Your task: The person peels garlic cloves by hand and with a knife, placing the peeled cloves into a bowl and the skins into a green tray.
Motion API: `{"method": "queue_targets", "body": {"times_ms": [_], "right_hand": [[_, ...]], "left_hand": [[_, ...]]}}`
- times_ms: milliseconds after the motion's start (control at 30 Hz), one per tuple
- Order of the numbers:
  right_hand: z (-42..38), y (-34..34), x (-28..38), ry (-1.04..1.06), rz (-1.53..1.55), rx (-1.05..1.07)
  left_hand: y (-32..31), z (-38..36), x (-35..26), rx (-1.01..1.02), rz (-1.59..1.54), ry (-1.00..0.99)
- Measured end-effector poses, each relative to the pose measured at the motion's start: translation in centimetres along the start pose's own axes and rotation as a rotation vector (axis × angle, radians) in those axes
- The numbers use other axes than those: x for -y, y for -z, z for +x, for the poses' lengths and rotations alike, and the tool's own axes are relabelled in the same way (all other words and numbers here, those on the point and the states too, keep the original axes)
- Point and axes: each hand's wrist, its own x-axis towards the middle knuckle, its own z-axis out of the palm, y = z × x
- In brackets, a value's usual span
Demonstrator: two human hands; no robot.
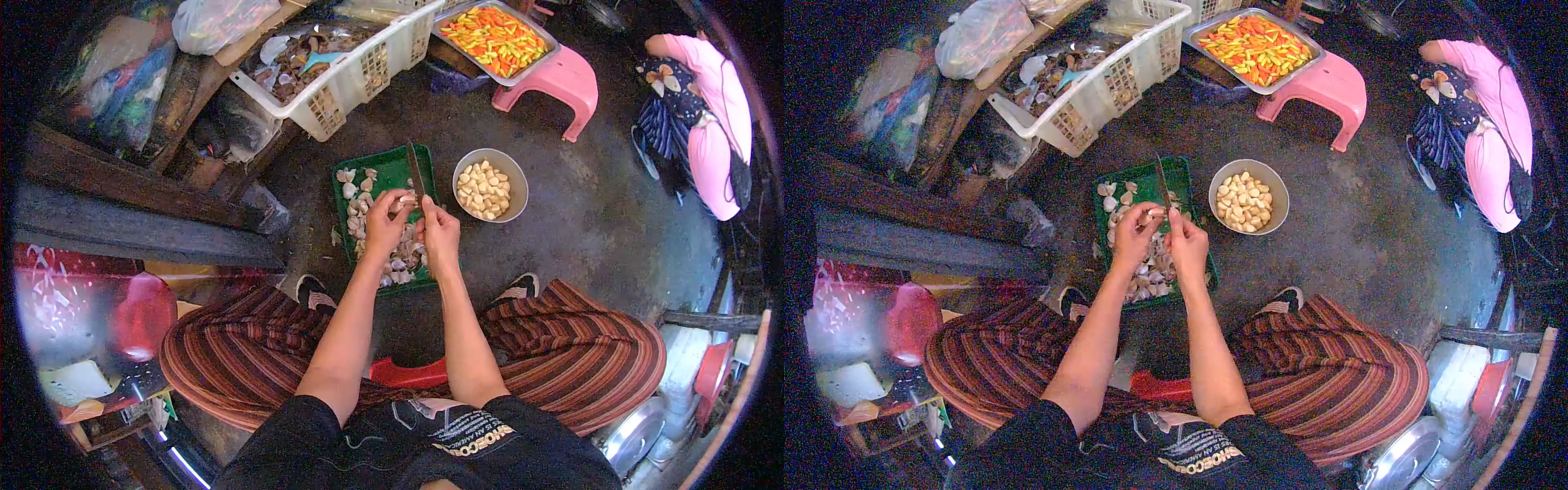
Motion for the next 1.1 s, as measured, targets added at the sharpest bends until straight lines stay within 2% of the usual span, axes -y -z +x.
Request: {"method": "queue_targets", "body": {"times_ms": [33, 67, 133, 233, 333, 500, 567, 700, 767, 800, 833, 900, 967, 1033, 1100], "right_hand": [[0.0, 0.0, 0.0, -0.006, 0.012, 0.008], [0.0, 0.0, 0.1, -0.006, 0.013, 0.009], [0.2, 0.1, 0.2, -0.002, 0.0, 0.016], [0.2, 0.3, 0.4, 0.061, -0.107, 0.006], [0.2, 0.3, 0.9, 0.067, -0.152, -0.027], [0.1, 0.8, 1.4, 0.05, -0.098, -0.032], [0.0, 1.1, 1.6, 0.011, -0.111, -0.014], [0.7, 1.1, 0.4, 0.002, -0.015, -0.061], [1.2, 2.1, -0.7, 0.052, -0.123, -0.074], [1.3, 2.3, -0.7, 0.051, -0.123, -0.071], [1.4, 2.4, -0.6, 0.034, -0.211, -0.083], [1.4, 2.2, -0.5, 0.018, -0.299, -0.095], [1.1, 2.0, -0.2, 0.254, -0.709, -0.106], [1.1, 2.1, -0.9, 0.284, -0.748, -0.115], [0.7, 2.3, -0.7, 0.315, -0.789, -0.124]], "left_hand": [[0.4, 0.0, -0.4, 0.011, 0.149, -0.061], [0.6, 0.1, -0.9, 0.011, 0.15, -0.061], [0.8, 0.2, -1.6, 0.035, 0.251, -0.224], [0.4, 0.2, -2.2, -0.012, 0.402, -0.326], [-0.4, 0.1, -2.2, 0.056, 0.545, -0.225], [-0.9, 0.3, -2.0, 0.154, 0.545, -0.134], [-0.9, 0.2, -1.3, 0.103, 0.436, -0.231], [-1.2, 0.1, -0.3, -0.006, 0.31, -0.234], [-0.8, 0.0, -0.6, -0.097, -0.275, 0.299], [-0.5, 0.1, -0.6, -0.113, -0.502, 0.328], [-0.1, 0.3, -0.5, -0.116, -0.5, 0.327], [0.5, 0.7, -0.4, -0.113, -0.831, 0.431], [1.0, 0.6, -0.3, -0.075, -0.865, 0.435], [1.4, 0.6, -0.1, 0.0, -0.931, 0.442], [1.4, 0.6, 0.2, -0.008, -0.931, 0.452]]}}
